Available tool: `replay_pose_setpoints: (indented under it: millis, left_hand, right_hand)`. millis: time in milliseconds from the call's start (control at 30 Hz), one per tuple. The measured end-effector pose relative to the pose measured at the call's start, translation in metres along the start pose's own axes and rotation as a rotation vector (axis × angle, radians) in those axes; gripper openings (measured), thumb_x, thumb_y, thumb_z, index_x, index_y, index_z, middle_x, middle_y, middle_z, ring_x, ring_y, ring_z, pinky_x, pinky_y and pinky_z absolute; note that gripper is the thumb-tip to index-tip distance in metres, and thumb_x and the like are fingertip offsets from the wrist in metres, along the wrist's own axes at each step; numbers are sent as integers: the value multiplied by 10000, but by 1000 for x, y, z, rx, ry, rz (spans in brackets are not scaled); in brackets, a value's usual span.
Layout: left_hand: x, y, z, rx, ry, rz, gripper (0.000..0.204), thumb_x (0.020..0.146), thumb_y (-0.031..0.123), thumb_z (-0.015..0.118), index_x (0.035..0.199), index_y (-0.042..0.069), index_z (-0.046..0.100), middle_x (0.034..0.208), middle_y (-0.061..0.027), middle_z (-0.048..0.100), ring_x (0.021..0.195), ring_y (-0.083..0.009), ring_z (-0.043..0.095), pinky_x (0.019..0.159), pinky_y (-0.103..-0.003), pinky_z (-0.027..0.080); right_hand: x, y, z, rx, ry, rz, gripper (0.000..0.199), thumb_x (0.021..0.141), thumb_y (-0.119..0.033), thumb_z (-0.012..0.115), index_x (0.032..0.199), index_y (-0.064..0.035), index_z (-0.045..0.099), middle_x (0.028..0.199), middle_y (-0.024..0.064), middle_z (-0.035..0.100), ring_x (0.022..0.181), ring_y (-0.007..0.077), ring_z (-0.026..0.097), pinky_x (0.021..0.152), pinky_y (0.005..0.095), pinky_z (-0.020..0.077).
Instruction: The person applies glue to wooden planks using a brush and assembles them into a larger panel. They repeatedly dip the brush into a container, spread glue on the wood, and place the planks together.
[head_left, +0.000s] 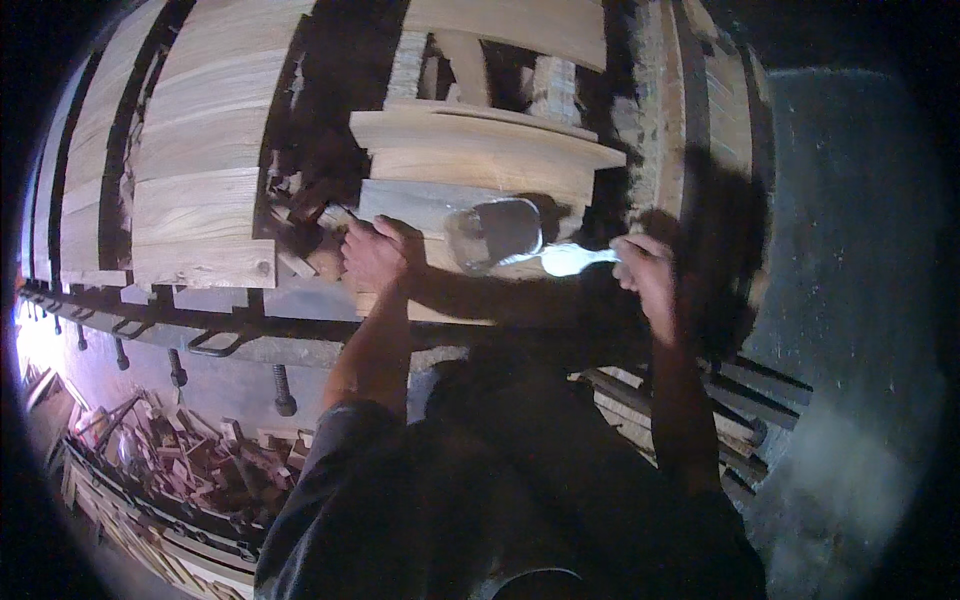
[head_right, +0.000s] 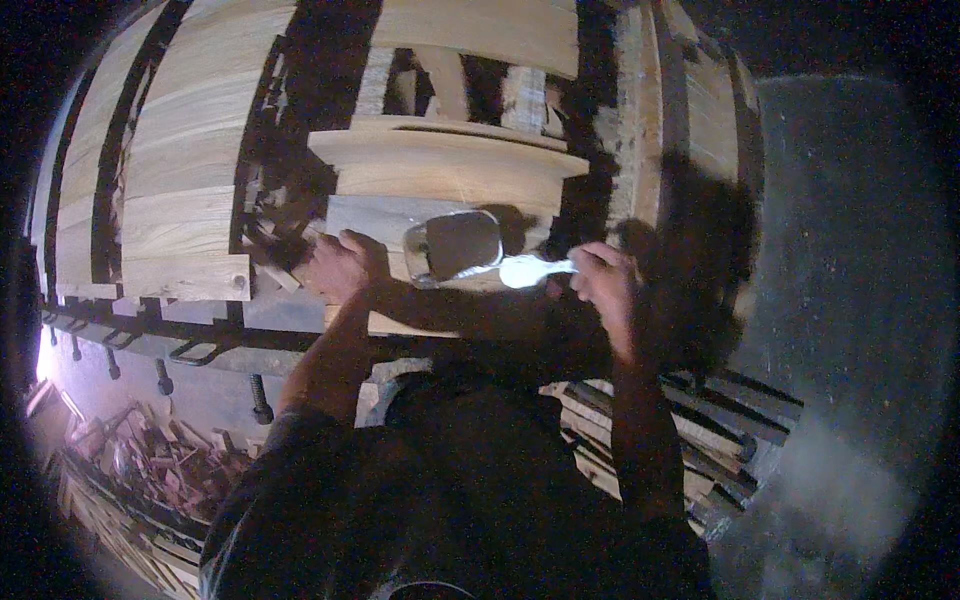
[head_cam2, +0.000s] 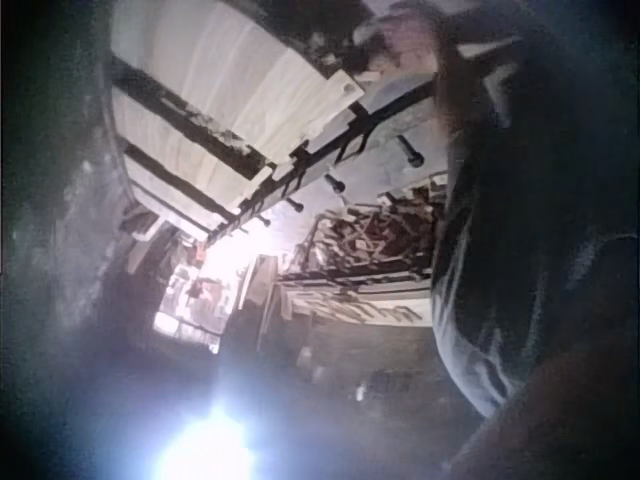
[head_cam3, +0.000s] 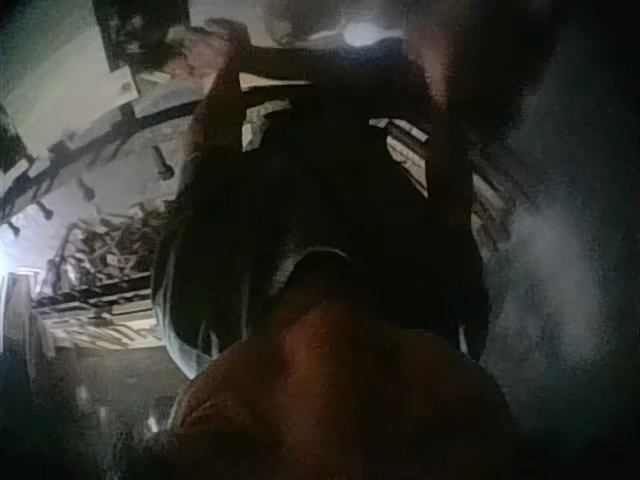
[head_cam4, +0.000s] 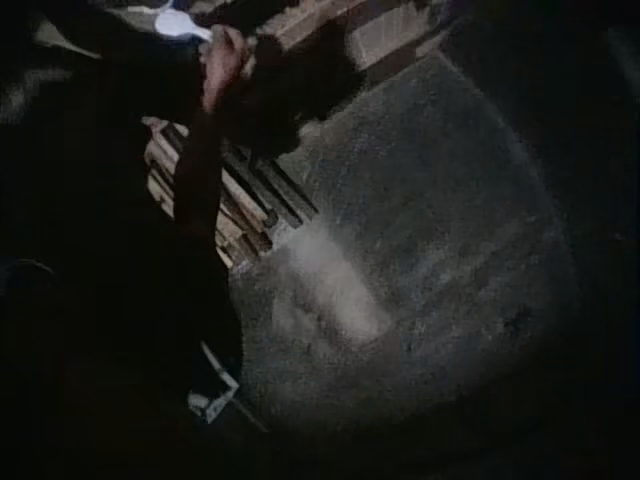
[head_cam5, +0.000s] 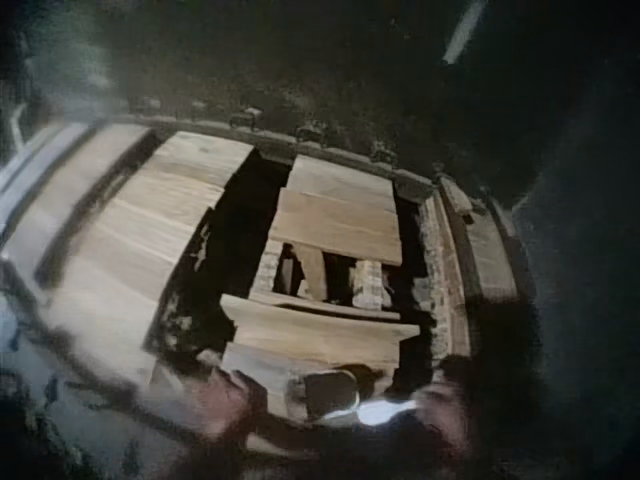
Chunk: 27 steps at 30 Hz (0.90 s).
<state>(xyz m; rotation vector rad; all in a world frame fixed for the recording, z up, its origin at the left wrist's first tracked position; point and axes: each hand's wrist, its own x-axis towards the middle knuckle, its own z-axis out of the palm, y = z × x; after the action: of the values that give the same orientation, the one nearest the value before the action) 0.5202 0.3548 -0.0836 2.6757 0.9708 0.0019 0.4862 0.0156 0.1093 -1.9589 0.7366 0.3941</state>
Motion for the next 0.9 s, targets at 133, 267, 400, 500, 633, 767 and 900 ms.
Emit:
replay_pose_setpoints:
  millis: [133,267,400,500,633,767,900]
  left_hand:
    - [1,-8,8,-52,70,63,542,888,428,468,1193,-11,551,995,-209,631,963,-382,581,817,-501,458]
    - [3,-6,4,-19,47,38,524,892,415,474,1195,-4,554,986,-207,633,957,-378,583,810,-491,465]
    - [4,-9,6,-14,36,29,501,895,408,472,1178,2,551,977,-197,633,954,-372,587,804,-489,467]
    - [5,-8,5,-19,35,18,498,893,403,475,1180,2,545,974,-191,631,957,-370,586,797,-487,468]
    - [7,-6,-7,16,-43,18,494,887,386,483,1192,1,535,967,-185,622,957,-370,581,797,-487,467]
    - [6,-6,-5,-85,3,21,465,885,372,479,1163,2,526,960,-197,606,956,-383,567,817,-499,456]
    - [5,-4,-11,-148,21,26,462,886,365,472,1156,-7,518,971,-209,595,962,-394,551,839,-499,446]
  right_hand:
    - [-1,12,-19,434,-130,-73,232,956,-213,542,1040,-14,630,627,37,531,526,115,490,475,256,381]
    - [7,-21,13,684,-46,-152,234,988,-190,475,1095,-4,567,688,41,501,573,139,456,540,302,351]
    - [6,-100,62,583,-26,-341,190,937,-146,593,1101,-57,628,846,20,572,707,116,517,604,269,393]
    - [14,-148,107,277,46,-500,177,909,-117,634,1072,-53,661,857,12,597,712,102,537,624,256,423]
    - [36,-182,165,14,84,-690,158,843,-102,677,980,-27,696,914,106,704,876,178,646,814,316,495]
    - [34,-203,205,-130,126,-811,140,832,-97,677,961,-43,693,868,141,688,825,230,651,785,336,492]
    - [49,-201,223,-173,122,-906,130,816,-85,672,936,-42,697,875,129,693,822,259,656,786,339,491]
